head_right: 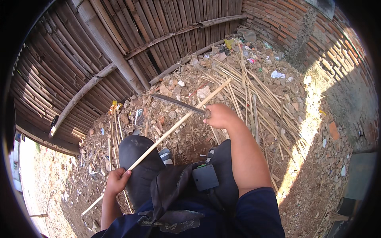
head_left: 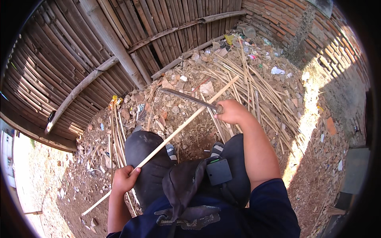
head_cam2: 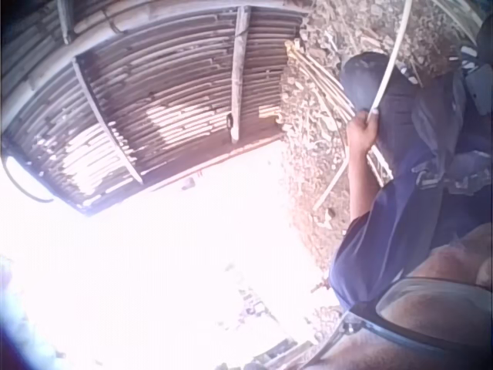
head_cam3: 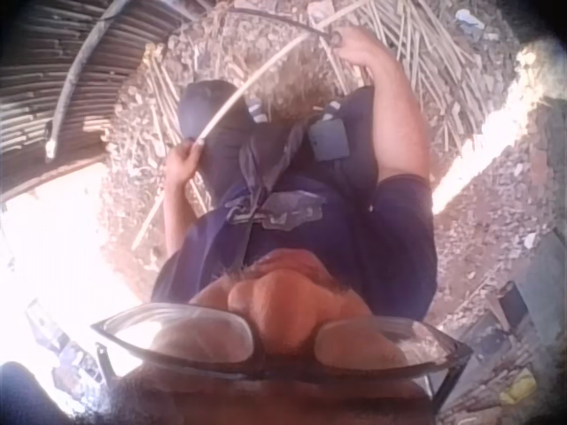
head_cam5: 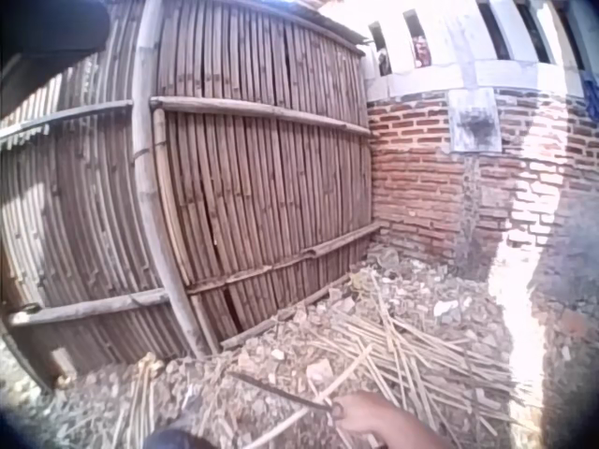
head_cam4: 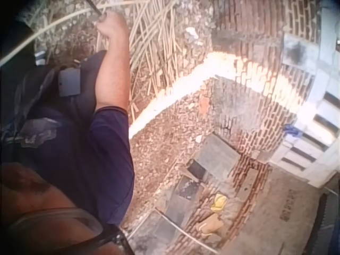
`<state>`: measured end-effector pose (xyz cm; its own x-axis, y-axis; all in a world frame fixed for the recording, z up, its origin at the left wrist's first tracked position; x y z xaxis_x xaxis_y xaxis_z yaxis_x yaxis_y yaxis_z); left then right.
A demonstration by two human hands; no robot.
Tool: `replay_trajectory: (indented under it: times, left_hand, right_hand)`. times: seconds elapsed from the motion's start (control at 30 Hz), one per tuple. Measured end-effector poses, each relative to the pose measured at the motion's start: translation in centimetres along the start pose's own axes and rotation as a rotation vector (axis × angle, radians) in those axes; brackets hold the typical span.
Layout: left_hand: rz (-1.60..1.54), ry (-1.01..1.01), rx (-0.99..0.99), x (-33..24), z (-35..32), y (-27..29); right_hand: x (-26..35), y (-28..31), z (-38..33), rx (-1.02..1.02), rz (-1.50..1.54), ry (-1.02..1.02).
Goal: The person holds a thin bamboo strip and uses a curved blade to shave and smooth the surface of the wood while seated outdoors.
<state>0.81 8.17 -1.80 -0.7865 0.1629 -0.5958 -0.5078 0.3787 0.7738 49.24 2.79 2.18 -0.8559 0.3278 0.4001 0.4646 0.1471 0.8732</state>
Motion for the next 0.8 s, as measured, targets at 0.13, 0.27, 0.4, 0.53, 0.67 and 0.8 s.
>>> replay_trajectory:
  times: [0.13, 0.27, 0.4, 0.53, 0.67, 0.8]
  left_hand:
    - [-0.001, -0.001, -0.005, 0.12, 0.01, -0.01]
    - [0.000, -0.010, -0.012, -0.04, 0.00, -0.03]
    - [-0.002, -0.008, -0.015, -0.44, -0.10, 0.15]
    - [-0.019, 0.000, -0.011, -0.26, -0.08, 0.03]
    - [0.003, -0.002, -0.017, -0.58, -0.17, 0.13]
    - [0.024, 0.001, -0.010, -0.76, -0.18, 0.27]
  right_hand:
    - [-0.01, -0.05, 0.03, 0.014, 0.002, 0.001]
    - [-0.19, -0.04, 0.13, -0.002, 0.019, 0.010]
    - [-0.27, -0.20, 0.30, -0.006, 0.036, 0.026]
    - [-0.16, -0.13, 0.20, -0.040, 0.017, 0.052]
    - [-0.31, -0.20, 0.22, -0.057, 0.013, 0.058]
    - [-0.31, -0.21, 0.36, -0.050, 0.015, 0.059]
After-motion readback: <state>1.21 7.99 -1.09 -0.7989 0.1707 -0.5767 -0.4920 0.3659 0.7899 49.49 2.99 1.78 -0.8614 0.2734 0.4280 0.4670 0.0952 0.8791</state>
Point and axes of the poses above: each hand's wrist, its own z-axis towards the middle knuckle, its own y-axis out of the back of the hand, x = y × z, the point moved 6 cm from there along z, towards the middle knuckle, and after that the axes turned 5 degrees about y, right-handed, at the moved point
